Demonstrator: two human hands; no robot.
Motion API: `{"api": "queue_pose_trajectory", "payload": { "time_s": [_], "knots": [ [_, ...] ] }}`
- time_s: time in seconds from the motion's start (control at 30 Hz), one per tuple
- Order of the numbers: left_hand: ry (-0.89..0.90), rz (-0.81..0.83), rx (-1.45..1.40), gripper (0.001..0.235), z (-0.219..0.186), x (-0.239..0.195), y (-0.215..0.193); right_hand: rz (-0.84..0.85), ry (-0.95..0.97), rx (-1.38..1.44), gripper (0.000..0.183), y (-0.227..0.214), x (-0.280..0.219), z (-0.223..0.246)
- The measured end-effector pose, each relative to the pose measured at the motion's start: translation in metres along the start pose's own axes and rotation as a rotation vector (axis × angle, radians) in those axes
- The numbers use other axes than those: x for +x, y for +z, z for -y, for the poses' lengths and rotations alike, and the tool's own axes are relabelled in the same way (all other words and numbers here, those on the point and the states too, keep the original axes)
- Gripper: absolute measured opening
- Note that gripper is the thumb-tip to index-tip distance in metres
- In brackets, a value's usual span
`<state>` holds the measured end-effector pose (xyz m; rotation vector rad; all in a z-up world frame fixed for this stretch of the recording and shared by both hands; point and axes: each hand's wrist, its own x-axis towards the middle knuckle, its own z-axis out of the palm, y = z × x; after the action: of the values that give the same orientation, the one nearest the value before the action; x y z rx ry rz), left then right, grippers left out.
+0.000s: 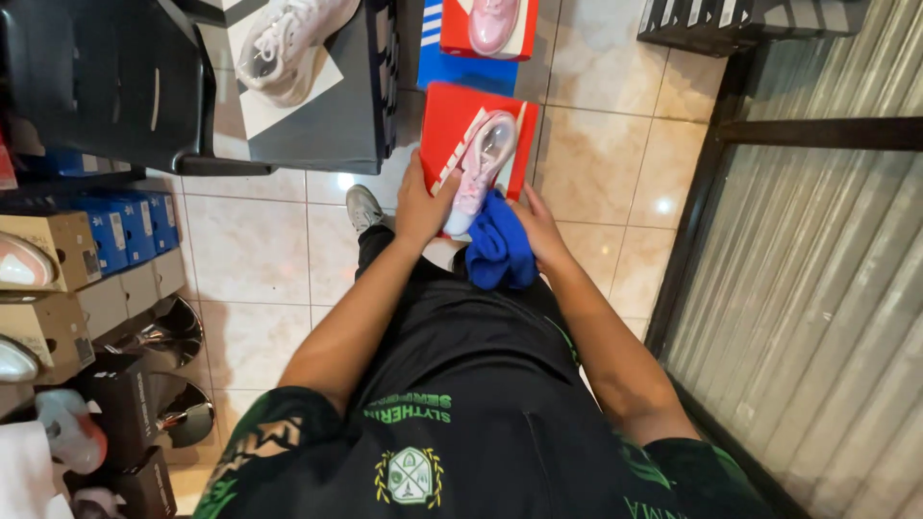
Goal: Cleaning shoe boxes and shoes with a cloth and inspecting them before storage or shipping.
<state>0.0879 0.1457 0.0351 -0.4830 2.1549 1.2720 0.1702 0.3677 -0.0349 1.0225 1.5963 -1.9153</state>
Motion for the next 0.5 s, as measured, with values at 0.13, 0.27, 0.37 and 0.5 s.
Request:
{"api": "queue_pose_trajectory", "payload": {
  "time_s": [0.13,0.27,0.37,0.5],
  "knots": [
    [0.149,0.002,0.103,0.092,-0.058,-0.019,-0.067,-0.027,-0.056,0.032,0.072,0.051,-0.048,0.063],
    [0.193,-0.007,0.202,0.093,-0.056,0.005,-0.118,-0.079,-0.123,0.074,0.067,0.107,-0.046,0.073],
    [0.168,0.031,0.291,0.094,-0.046,0.033,-0.157,-0.078,-0.169,0.117,0.063,0.147,-0.014,0.05],
    [0.182,0.079,0.328,0.095,-0.036,0.054,-0.197,-0.13,-0.191,0.129,0.065,0.197,-0.01,0.054]
  ]
}}
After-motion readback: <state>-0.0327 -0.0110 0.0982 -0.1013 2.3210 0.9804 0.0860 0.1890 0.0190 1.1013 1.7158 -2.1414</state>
